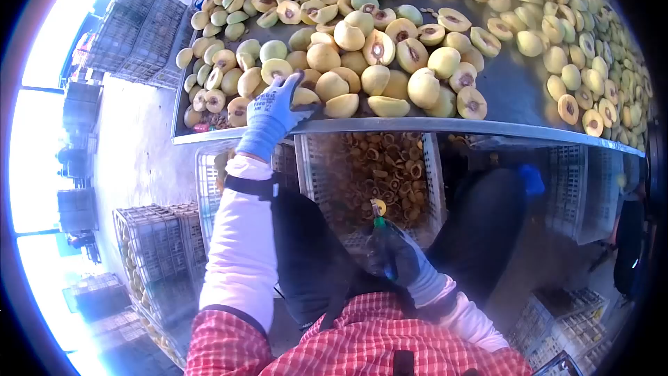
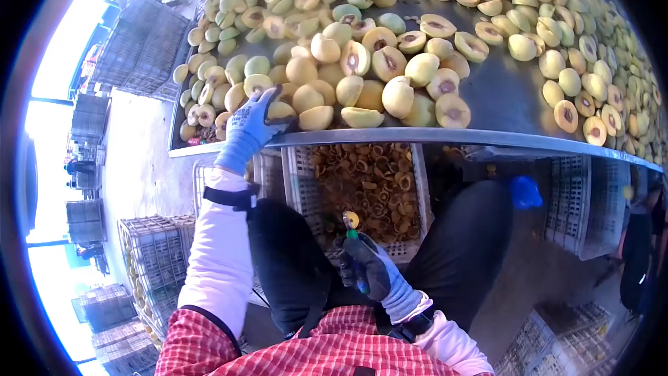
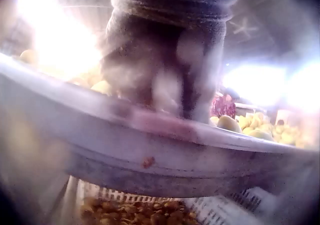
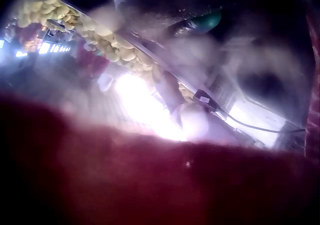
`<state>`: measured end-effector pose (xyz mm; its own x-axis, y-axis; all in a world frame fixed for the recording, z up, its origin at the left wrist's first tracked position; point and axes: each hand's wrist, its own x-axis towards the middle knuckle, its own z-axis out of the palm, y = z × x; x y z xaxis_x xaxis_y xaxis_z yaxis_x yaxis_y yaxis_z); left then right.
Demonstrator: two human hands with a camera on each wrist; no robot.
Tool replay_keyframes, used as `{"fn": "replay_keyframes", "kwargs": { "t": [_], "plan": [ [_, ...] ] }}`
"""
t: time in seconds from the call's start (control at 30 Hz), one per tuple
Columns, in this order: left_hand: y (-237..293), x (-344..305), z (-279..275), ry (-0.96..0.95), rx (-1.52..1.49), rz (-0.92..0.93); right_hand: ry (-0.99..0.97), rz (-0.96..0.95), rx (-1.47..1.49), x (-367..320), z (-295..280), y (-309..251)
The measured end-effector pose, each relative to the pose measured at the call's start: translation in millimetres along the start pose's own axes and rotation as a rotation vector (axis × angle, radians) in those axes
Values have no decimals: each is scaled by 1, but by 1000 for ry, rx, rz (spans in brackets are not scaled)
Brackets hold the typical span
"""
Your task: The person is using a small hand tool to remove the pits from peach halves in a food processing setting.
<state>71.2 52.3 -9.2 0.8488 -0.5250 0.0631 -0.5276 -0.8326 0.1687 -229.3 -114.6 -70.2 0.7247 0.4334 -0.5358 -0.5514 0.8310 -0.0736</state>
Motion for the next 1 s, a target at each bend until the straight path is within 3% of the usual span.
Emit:
{"fn": "replay_keyframes", "kwargs": {
  "t": [0.07, 0.1, 0.17, 0.23, 0.27, 0.33, 0.37, 0.43, 0.53, 0.63, 0.77, 0.97, 1.0],
  "plan": [
    [-1, 6, -5, -89, -28, 99, 29, 12, 66, 2, 2, -6],
    [2, 3, -5, 17, -102, 59, 42, 21, 95, 3, 3, -10],
    [34, -16, -17, 231, -254, -20, -154, 38, 149, -6, 17, -18],
    [67, -46, -11, 268, -877, -139, -306, 23, 101, -13, 27, -26],
    [88, -65, -15, 172, -1039, -199, -367, 7, 22, -11, 31, -32],
    [125, -93, -21, 36, -1264, -378, -105, -249, -267, -6, 46, -39],
    [134, -104, -5, 194, -1228, -389, 55, -342, -423, -2, 53, -42],
    [135, -117, -5, 124, -1268, -582, 135, -525, -576, 1, 47, -33],
    [139, -130, -7, 25, -1142, -494, 190, -703, -1076, -1, 44, -27],
    [148, -144, 7, 121, -1259, -549, 272, -800, -1269, -3, 50, -23],
    [153, -153, 16, 193, -1149, -489, 269, -795, -1246, -2, 38, -9],
    [156, -160, 29, 275, -1023, -327, 268, -1235, -1521, 5, 14, 18],
    [154, -159, 28, 218, -977, -302, 221, -1019, -1266, 3, 10, 18]
  ]
}}
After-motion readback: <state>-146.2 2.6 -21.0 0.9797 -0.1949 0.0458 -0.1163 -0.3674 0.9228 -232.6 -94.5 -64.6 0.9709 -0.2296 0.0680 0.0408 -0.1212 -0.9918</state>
